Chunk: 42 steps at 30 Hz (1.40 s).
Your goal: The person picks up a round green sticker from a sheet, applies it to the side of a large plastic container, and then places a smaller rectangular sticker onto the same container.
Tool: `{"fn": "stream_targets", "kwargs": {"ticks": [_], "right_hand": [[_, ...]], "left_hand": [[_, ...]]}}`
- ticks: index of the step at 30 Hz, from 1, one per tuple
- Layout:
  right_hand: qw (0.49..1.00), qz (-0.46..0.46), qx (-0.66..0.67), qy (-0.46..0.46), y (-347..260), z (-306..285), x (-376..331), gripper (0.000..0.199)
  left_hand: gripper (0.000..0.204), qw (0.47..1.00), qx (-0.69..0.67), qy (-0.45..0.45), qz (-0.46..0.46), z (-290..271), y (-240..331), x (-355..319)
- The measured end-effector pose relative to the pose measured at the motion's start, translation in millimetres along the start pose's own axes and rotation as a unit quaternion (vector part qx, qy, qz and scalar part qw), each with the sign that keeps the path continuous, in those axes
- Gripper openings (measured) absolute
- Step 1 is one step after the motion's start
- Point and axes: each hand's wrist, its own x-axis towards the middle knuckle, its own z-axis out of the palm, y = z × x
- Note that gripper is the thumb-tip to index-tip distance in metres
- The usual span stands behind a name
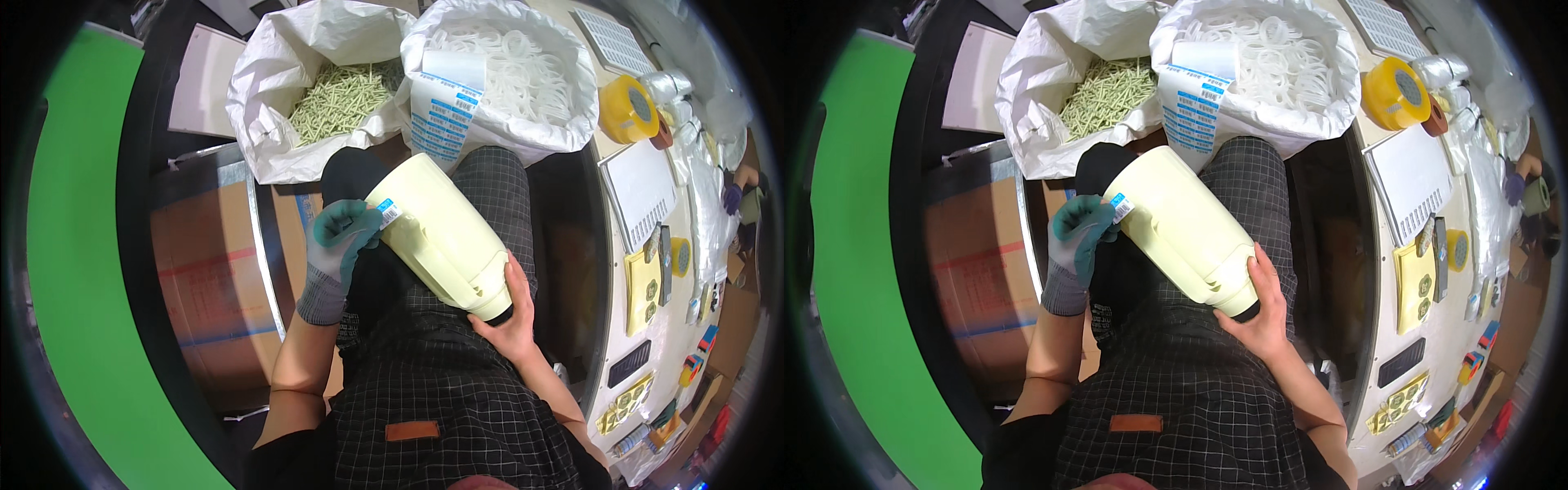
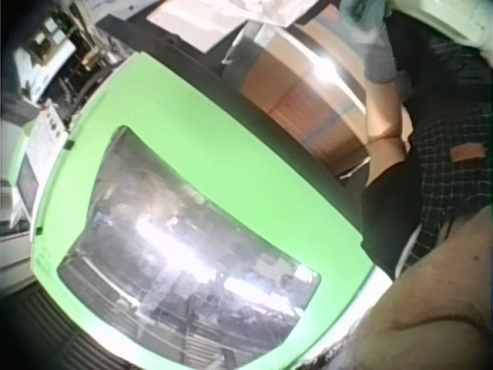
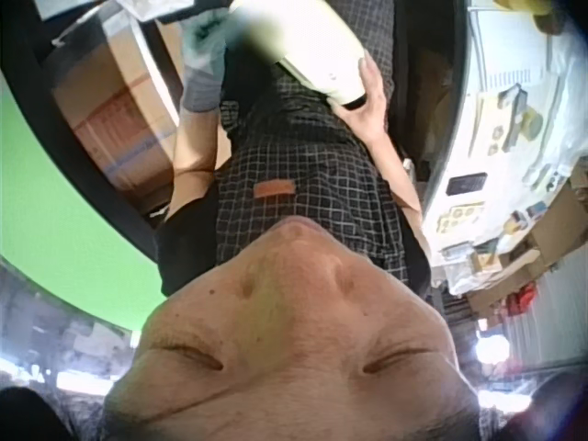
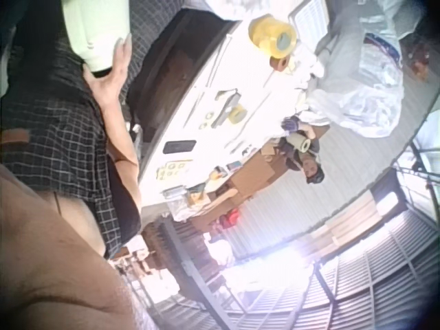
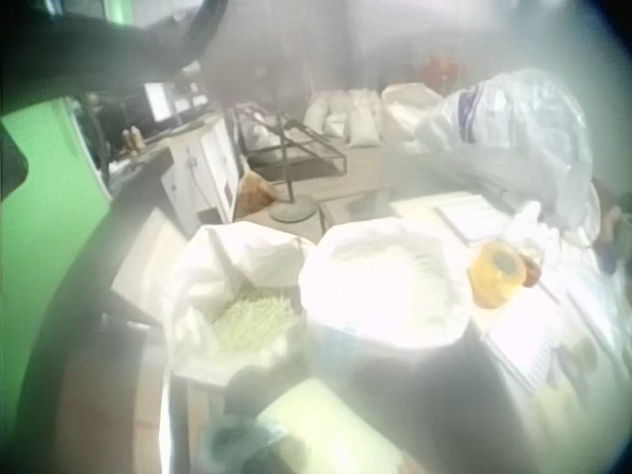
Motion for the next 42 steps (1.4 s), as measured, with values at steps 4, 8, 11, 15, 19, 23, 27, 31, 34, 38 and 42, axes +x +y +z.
{"fn": "stream_targets", "kwargs": {"ticks": [4,8,11,15,19,23,27,31,34,38,42], "right_hand": [[0.999,-0.031,-0.021,0.010,-1.8,4.4,1.1,0.112],[0.994,-0.083,-0.060,0.041,-5.9,11.6,0.7,0.110],[0.988,-0.111,-0.091,0.055,-7.7,17.2,-2.9,0.109],[0.993,-0.089,-0.055,0.045,-6.0,-2.9,-2.8,0.102],[0.989,-0.116,0.071,0.057,-13.2,-50.1,30.4,0.096],[0.968,-0.223,0.019,0.111,-56.3,-76.7,112.1,0.071],[1.000,-0.003,-0.004,0.025,-44.4,-8.9,140.9,0.035],[0.999,0.006,0.011,0.033,-10.2,38.8,169.3,0.034],[0.994,0.055,0.071,0.068,-8.5,-4.5,154.6,0.036],[0.886,0.248,-0.001,0.393,78.5,-129.9,89.7,0.037],[0.781,0.206,-0.431,0.402,172.6,-232.9,26.8,0.035]], "left_hand": [[0.019,0.999,-0.037,-0.001,-0.022,-7.1,-8.5,0.2],[0.018,0.997,-0.046,0.023,-0.052,-10.2,-5.2,-4.3],[0.019,0.988,0.145,0.027,-0.050,-12.4,-3.3,-2.2],[0.032,0.878,0.477,0.045,0.013,-3.8,9.4,-4.5],[0.055,0.838,0.448,0.060,0.306,-19.4,-52.7,-20.8],[0.051,0.946,0.204,-0.252,0.014,-44.0,-95.8,-33.9],[0.031,0.818,0.528,-0.134,0.186,-10.9,-49.7,-53.9],[0.052,0.836,0.394,-0.119,0.362,55.9,-21.0,-58.6],[0.054,0.691,0.563,-0.213,0.400,86.9,-20.6,-58.1],[0.049,0.726,0.517,-0.245,0.381,54.5,-34.8,-18.0],[0.043,0.664,0.512,-0.334,0.429,116.6,2.0,4.6]]}}
